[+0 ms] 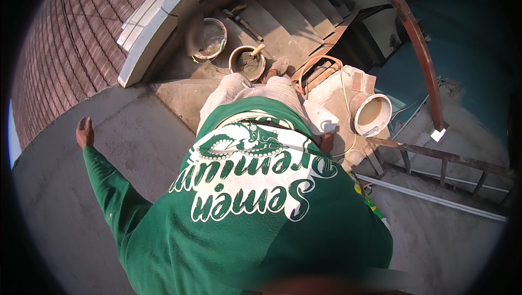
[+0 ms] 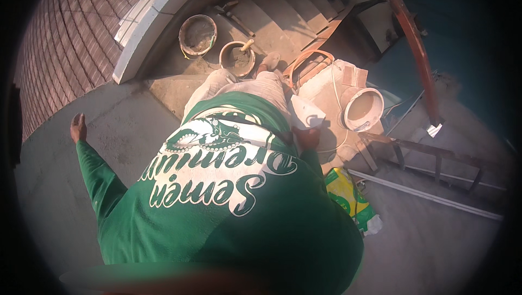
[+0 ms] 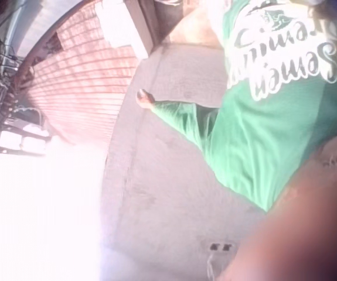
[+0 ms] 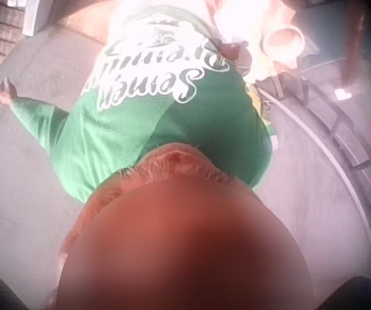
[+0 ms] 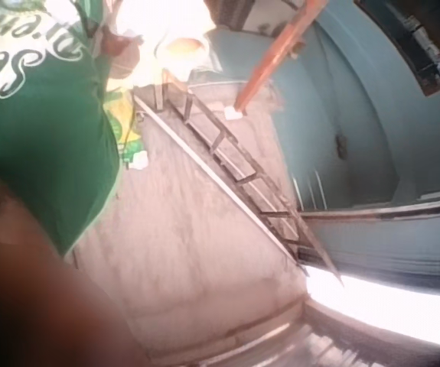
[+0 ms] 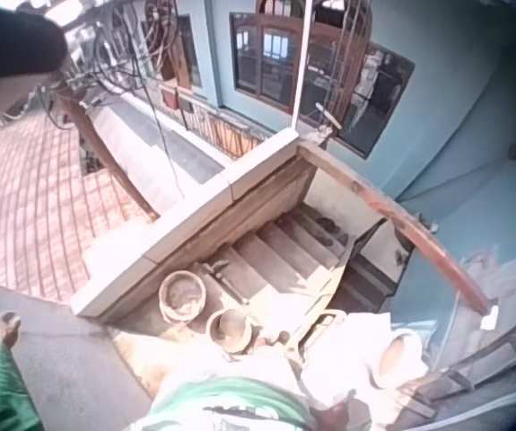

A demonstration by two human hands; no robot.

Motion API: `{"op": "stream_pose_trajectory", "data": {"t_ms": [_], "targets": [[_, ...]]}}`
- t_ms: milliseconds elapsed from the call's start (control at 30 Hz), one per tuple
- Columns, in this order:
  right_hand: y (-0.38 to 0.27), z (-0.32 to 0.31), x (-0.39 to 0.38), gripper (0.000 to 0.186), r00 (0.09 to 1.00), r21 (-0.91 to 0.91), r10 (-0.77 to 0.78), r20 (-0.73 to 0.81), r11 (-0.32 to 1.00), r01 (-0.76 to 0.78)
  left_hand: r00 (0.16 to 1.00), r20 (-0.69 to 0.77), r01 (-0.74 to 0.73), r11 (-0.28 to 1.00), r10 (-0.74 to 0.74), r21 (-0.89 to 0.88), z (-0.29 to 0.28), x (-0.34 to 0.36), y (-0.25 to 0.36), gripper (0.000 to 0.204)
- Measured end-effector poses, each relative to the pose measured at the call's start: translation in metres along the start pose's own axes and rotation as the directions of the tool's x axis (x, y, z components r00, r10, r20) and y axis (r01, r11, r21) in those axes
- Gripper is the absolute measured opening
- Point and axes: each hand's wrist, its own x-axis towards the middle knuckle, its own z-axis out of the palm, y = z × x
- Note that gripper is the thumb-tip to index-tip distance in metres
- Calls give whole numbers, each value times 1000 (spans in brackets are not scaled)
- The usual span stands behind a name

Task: The person measures and cuts a white tile, then carries it to a curved wall section. They apply mortar with a trowel and set the tile in place, repeating the process for additional tiles along the wall.

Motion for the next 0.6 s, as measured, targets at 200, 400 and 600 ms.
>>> {"op": "stream_pose_trajectory", "data": {"t_ms": [200,400,600], "targets": [[-24,36,90,74,838,-98,531,125,847,-522,903,-347,-339,916,254,-213,-135,103,175,56],[-57,2,80,92,967,50,181,-180,983,-175,754,-137,-629,767,642,129,-65,47,403,54],[-83,-16,89,102,973,151,179,-143,976,-158,700,-70,-705,704,710,91,-33,21,475,46]]}}
